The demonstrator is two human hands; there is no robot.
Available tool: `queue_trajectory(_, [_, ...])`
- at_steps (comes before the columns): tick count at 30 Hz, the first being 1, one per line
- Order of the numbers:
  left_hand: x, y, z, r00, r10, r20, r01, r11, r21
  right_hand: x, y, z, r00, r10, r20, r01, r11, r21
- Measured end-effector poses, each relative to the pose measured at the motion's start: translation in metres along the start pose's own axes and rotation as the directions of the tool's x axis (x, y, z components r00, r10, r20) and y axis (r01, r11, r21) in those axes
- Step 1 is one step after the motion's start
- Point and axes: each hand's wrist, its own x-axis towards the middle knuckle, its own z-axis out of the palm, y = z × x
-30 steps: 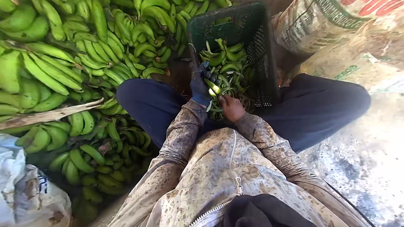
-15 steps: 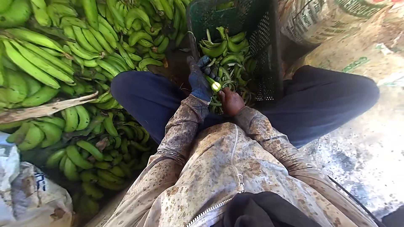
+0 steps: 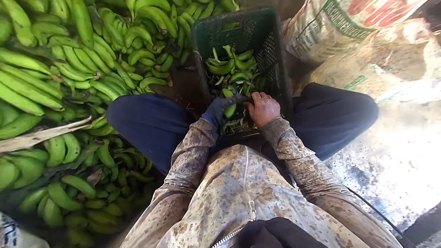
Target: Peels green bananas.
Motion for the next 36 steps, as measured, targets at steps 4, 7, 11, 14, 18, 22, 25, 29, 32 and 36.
queue_trajectory(4, [0.015, -0.007, -0.018, 0.969, -0.149, 0.199, 0.037, 0.879, 0.476, 0.021, 0.031, -0.016, 0.997, 0.003, -0.077, 0.0, 0.999, 0.045])
queue_trajectory(7, [0.009, -0.017, -0.017, 0.978, -0.113, 0.178, -0.079, 0.585, 0.807, 0.032, 0.051, -0.032, 0.971, 0.231, -0.062, -0.19, 0.902, 0.387])
queue_trajectory(11, [0.022, -0.011, -0.008, 0.985, 0.133, 0.113, -0.154, 0.364, 0.919, 0.015, 0.034, -0.02, 0.988, 0.145, 0.048, -0.145, 0.791, 0.595])
queue_trajectory(14, [0.018, -0.007, 0.005, 0.97, 0.149, 0.193, -0.231, 0.309, 0.923, 0.011, 0.016, 0.002, 0.976, 0.036, 0.213, -0.175, 0.712, 0.68])
queue_trajectory(18, [0.021, -0.008, 0.007, 0.936, 0.197, 0.29, -0.348, 0.422, 0.837, 0.015, 0.019, -0.001, 0.978, 0.007, 0.209, -0.174, 0.583, 0.794])
queue_trajectory(22, [0.019, -0.002, -0.004, 0.9, 0.222, 0.375, -0.423, 0.653, 0.628, -0.002, 0.046, -0.029, 0.944, 0.161, -0.289, 0.147, 0.578, 0.803])
queue_trajectory(25, [0.006, 0.012, -0.022, 0.912, 0.318, 0.259, -0.41, 0.678, 0.61, -0.015, 0.094, -0.105, 0.701, 0.281, -0.655, 0.233, 0.778, 0.584])
queue_trajectory(29, [-0.027, 0.055, -0.048, 0.859, 0.507, 0.074, -0.43, 0.635, 0.642, -0.034, 0.158, -0.186, 0.576, 0.424, -0.699, -0.208, 0.903, 0.376])
queue_trajectory(32, [-0.056, 0.112, -0.069, 0.761, 0.619, 0.196, -0.556, 0.466, 0.689, -0.012, 0.147, -0.174, 0.601, 0.456, -0.656, -0.282, 0.889, 0.361])
queue_trajectory(36, [-0.037, 0.178, -0.124, 0.685, 0.677, 0.27, -0.609, 0.328, 0.723, 0.058, 0.075, -0.067, 0.908, 0.313, -0.277, -0.103, 0.809, 0.579])
